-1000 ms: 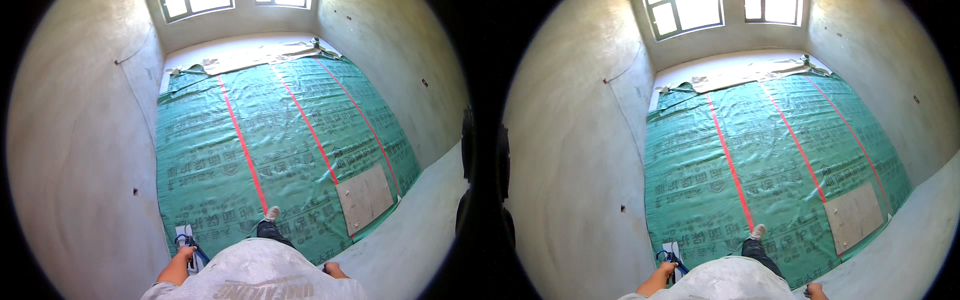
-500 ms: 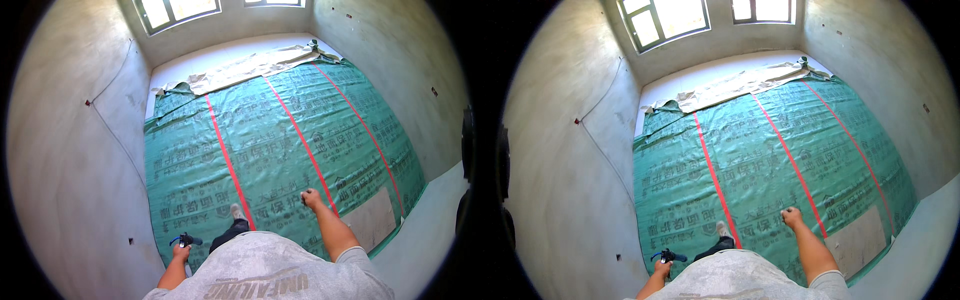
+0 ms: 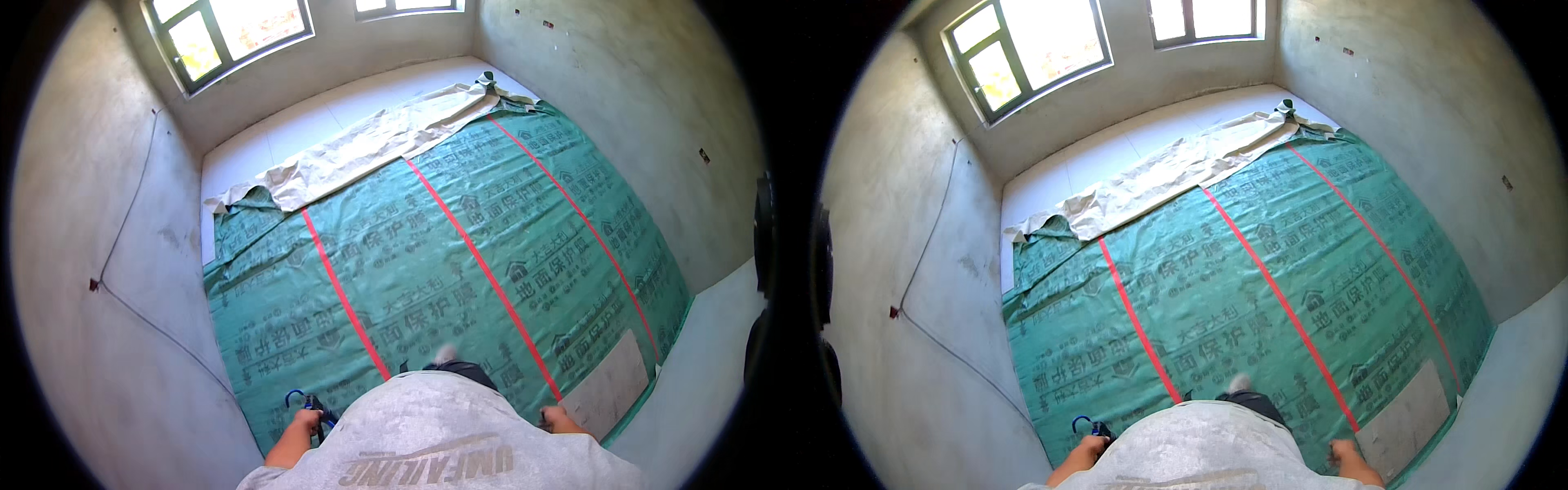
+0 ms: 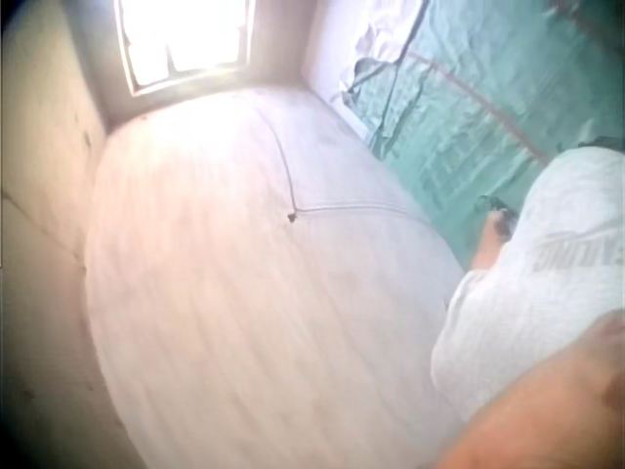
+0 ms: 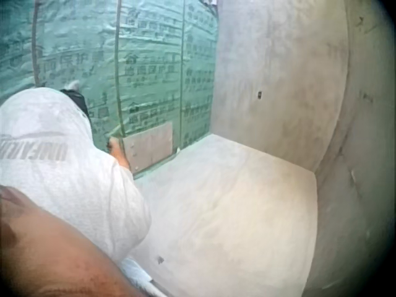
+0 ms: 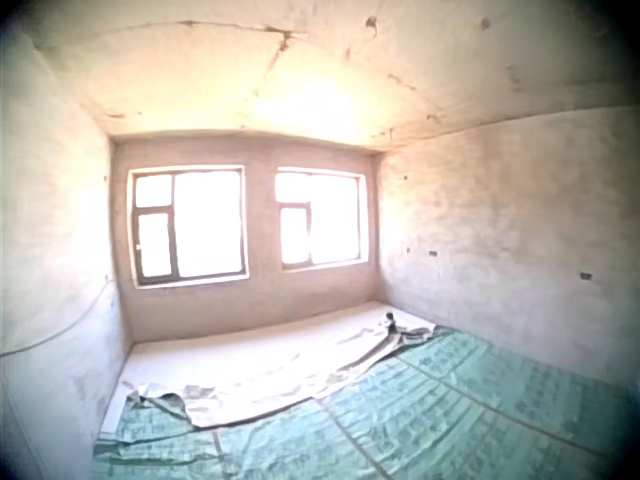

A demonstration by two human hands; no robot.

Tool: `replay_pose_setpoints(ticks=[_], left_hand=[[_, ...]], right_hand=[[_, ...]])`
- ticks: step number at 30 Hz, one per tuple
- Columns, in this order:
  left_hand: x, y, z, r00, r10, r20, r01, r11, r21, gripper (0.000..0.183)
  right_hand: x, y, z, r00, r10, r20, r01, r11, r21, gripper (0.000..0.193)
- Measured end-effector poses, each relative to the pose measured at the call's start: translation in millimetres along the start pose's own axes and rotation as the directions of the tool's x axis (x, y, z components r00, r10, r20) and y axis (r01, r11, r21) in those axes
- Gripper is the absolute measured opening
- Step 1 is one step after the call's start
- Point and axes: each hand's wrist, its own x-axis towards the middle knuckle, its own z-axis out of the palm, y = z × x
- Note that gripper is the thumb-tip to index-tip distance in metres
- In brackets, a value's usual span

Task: The person walks through a room under construction and applies sealant along the edges of window frames using a caulking gun. The person moves between windows, opens them, and applies sealant to the frame joints.

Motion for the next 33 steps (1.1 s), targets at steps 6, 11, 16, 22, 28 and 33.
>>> replay_pose_setpoints(ticks=[6,11,16,22,28,33], left_hand=[[76.9,183.3,-10.2,0.952,-0.017,-0.305,-0.051,0.975,-0.215,0.036],[40.3,368.2,-23.0,0.865,0.239,-0.441,-0.282,0.959,-0.033,0.053],[78.0,514.3,-44.3,0.851,0.258,-0.458,-0.268,0.962,0.044,0.053],[186.6,673.4,-58.0,0.926,0.144,-0.348,-0.126,0.989,0.074,0.053],[255.8,857.2,-86.9,0.994,0.02,-0.11,-0.017,1.0,0.023,0.048],[275.0,1042.3,-119.7,0.999,-0.028,-0.023,0.03,0.998,0.047,0.032]], right_hand=[[51.3,-201.4,32.1,0.998,0.018,-0.059,-0.012,0.996,0.094,0.03],[96.6,-521.4,129.1,0.96,-0.259,0.105,0.265,0.963,-0.052,0.022],[-30.1,-846.3,259.7,0.672,-0.681,0.291,0.669,0.727,0.155,0.014],[-109.0,-1066.3,337.6,0.324,-0.888,0.326,0.88,0.409,0.241,0.015],[19.1,-1051.6,300.9,0.897,-0.43,0.099,0.437,0.898,-0.058,0.039],[124.0,-985.7,246.9,0.996,0.001,-0.086,0.01,0.992,0.126,0.037]])
